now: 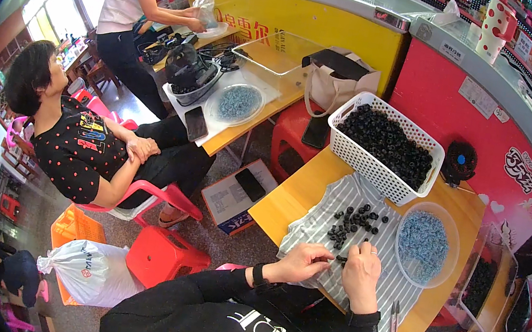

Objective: The person sits at a table and repeatedly picks up small black cylindrical objects and light blue components. They insert the blue components into the black objects by hand and place the assembled units onto a striped cloth on the table. The person continues this repetitive assembly process throughout the clip.

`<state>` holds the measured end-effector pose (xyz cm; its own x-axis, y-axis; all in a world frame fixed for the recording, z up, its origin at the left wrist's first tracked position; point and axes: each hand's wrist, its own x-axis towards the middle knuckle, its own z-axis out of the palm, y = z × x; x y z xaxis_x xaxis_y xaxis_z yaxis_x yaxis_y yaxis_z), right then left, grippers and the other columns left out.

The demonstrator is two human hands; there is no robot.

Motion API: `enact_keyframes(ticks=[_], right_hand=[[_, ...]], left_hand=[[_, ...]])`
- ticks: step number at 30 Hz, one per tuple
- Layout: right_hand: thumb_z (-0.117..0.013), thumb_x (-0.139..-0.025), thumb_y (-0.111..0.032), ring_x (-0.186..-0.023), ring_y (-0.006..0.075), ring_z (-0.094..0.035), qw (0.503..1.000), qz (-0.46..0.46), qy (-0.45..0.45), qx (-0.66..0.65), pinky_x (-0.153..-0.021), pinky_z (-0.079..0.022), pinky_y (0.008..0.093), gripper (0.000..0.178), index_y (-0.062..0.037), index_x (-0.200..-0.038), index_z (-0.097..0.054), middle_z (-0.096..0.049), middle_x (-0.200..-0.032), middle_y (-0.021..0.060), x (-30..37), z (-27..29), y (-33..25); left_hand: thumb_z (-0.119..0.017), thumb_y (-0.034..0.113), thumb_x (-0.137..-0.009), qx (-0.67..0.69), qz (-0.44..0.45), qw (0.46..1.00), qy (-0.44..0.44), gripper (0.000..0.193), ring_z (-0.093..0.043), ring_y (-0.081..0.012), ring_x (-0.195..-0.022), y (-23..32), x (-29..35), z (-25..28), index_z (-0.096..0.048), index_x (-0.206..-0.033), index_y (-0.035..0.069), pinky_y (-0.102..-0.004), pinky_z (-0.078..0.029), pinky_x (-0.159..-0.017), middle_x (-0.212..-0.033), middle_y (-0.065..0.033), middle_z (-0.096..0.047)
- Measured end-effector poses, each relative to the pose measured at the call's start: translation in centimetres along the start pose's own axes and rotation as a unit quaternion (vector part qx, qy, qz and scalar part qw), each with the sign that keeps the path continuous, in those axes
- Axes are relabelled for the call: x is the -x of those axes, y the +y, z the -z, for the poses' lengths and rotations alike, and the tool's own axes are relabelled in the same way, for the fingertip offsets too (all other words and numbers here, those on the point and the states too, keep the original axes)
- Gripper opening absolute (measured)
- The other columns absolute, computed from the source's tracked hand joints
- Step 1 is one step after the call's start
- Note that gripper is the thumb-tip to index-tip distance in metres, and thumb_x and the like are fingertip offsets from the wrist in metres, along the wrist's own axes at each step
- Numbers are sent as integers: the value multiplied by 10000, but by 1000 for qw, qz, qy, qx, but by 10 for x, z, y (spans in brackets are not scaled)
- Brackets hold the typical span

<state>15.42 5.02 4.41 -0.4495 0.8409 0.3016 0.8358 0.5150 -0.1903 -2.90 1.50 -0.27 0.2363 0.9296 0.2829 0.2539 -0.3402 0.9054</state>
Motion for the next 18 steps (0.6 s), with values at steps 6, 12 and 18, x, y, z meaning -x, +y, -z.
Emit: enact_keyframes(ticks=[6, 12, 18], right_hand=[[-625, -722, -39, -835, 352, -595, 1000, 2, 3, -2, -658, -499, 445, 66, -17, -774, -590, -557, -848, 164, 2, 0, 1], [-620, -732, -45, -837, 348, -593, 1000, -3, -3, 0, -666, -496, 435, 58, -21, -777, -591, -552, -843, 159, 3, 2, 0], [-614, -732, -40, -841, 350, -594, 1000, -8, -28, -10, -676, -498, 434, 69, -19, -795, -592, -552, -866, 162, 1, 6, -1]], left_hand=[[-684, 56, -862, 6, 10, 1000, 4, 190, -648, -235, -755, 1, 0, -2, -679, -1039, -13, -332, -499, -665, -846, -129, -659], [-682, 46, -852, 5, 1, 1000, 16, 188, -639, -243, -754, 0, 0, -4, -680, -1032, -6, -340, -493, -661, -826, -125, -652], [-674, 30, -842, -16, -24, 999, 32, 175, -630, -264, -741, 3, -2, -5, -677, -1013, -5, -351, -484, -650, -819, -133, -646]])
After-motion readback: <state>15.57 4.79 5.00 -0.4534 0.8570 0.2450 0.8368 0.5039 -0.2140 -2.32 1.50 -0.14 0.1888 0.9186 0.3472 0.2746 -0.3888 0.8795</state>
